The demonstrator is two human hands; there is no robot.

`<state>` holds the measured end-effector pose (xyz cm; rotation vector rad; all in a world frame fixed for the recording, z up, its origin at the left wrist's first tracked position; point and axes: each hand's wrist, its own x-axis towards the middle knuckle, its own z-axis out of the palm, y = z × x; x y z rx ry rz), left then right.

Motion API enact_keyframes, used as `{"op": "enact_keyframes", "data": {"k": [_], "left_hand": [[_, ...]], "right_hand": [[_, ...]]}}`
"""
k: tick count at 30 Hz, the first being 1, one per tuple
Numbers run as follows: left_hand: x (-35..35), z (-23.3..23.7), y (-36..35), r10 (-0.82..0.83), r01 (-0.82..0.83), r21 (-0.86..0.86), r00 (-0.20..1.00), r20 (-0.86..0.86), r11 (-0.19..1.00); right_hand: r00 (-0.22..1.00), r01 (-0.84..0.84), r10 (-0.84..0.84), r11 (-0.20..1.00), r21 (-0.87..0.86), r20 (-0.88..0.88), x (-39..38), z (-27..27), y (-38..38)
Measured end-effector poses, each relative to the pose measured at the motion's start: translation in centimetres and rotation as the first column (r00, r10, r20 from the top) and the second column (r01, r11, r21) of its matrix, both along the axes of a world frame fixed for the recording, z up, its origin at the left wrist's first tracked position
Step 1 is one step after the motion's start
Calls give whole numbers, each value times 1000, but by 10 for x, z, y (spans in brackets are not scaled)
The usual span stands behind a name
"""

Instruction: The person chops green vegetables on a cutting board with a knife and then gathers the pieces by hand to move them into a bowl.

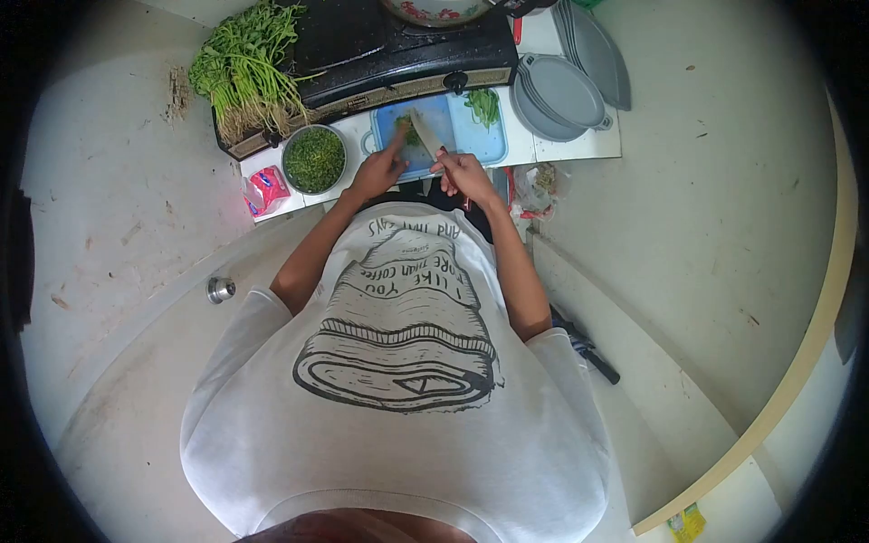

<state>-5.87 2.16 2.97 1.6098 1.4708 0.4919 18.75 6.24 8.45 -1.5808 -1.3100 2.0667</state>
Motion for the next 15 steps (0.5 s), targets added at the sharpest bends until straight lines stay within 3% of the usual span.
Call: {"op": "enact_keyframes", "data": {"k": [1,3,4,10,15], "left_hand": [[-1,2,-1,-7,7,-11,1000,-2,1000],[-1,7,0,163,-163,-33,987,4,986],[-3,7,-1,171,-171,4,985,29,985],[3,12,5,118,-119,19,990,79,993],[28,5,23,44,-51,60,992,115,997]], "right_hand": [[1000,24,-24,1000,-2,-13,1,-1,-4],[999,49,-49,999,-6,-18,6,-6,-11],[998,61,-61,998,18,-1,9,-11,-16],[986,146,-153,984,100,61,26,-35,-43],[940,321,-333,937,141,76,53,-33,-48]]}}
